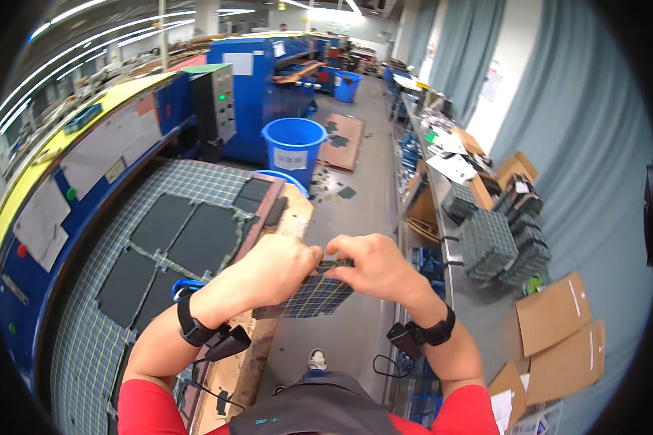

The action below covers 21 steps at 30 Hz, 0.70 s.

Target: Cut pieces of plaid fabric from a larger sheet and stack them.

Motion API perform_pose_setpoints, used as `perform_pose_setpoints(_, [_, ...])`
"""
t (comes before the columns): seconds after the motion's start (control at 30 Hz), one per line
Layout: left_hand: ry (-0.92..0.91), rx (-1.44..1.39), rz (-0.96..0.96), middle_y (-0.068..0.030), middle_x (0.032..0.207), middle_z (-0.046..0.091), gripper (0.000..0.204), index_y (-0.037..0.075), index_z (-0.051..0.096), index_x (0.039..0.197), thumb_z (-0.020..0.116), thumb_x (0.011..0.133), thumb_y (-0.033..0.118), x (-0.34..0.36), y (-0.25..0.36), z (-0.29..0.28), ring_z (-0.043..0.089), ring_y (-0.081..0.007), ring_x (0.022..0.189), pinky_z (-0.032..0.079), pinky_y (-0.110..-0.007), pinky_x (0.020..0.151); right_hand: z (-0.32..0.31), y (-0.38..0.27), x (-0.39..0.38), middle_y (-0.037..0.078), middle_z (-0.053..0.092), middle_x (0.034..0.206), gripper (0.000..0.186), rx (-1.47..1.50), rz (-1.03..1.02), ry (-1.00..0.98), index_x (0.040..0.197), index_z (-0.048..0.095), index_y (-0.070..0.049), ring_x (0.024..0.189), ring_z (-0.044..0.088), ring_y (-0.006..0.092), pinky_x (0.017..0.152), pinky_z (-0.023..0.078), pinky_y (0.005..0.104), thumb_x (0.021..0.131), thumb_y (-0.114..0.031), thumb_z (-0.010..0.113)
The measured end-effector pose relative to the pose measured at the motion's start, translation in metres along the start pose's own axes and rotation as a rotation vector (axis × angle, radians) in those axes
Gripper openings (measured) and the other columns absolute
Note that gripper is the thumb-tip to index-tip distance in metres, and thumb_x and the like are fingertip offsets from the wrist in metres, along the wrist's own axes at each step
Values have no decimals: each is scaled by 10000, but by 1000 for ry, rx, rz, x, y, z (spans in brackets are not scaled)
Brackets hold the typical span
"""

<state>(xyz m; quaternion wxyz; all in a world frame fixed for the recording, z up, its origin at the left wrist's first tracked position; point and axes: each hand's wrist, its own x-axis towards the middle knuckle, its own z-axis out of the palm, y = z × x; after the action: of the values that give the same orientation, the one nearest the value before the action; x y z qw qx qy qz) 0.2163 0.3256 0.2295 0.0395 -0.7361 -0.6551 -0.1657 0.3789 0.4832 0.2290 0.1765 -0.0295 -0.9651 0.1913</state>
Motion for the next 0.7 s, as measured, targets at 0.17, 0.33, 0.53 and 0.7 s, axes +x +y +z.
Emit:
perform_pose_setpoints(0.17, [-87, 48, 144, -180, 712, 674, 116, 15, 619, 874, 696, 859, 100, 41, 19, 47, 689, -387, 699, 531, -481, 650, 17, 27, -49, 184, 660, 708, 315, -149, 1, 119, 860, 575, -33, 744, 680, 412, 643, 531, 500, 933, -309, 707])
perform_pose_setpoints(0.33, [-124, -38, 168, -193, 723, 676, 133, 14, 618, 893, 693, 885, 123, 73, 32, 58, 684, -402, 707, 524, -487, 647, 13, 59, -82, 195, 654, 702, 302, -140, 75, 87, 861, 571, -33, 681, 663, 426, 592, 510, 514, 972, -298, 665])
perform_pose_setpoints(0.53, [-105, -256, 174, -221, 754, 687, 114, 7, 635, 891, 701, 887, 101, 134, 37, 88, 678, -429, 736, 525, -489, 660, -29, 110, -117, 171, 641, 689, 245, -140, 96, 79, 864, 579, -47, 679, 662, 404, 585, 497, 491, 944, -241, 707])
perform_pose_setpoints(0.7, [-155, -312, 300, -235, 727, 670, 105, -1, 633, 865, 718, 851, 59, 215, 56, 125, 669, -442, 726, 520, -497, 640, -72, 154, -140, 195, 666, 710, 225, -201, 314, -48, 899, 576, -33, 702, 681, 428, 606, 512, 520, 969, -232, 655])
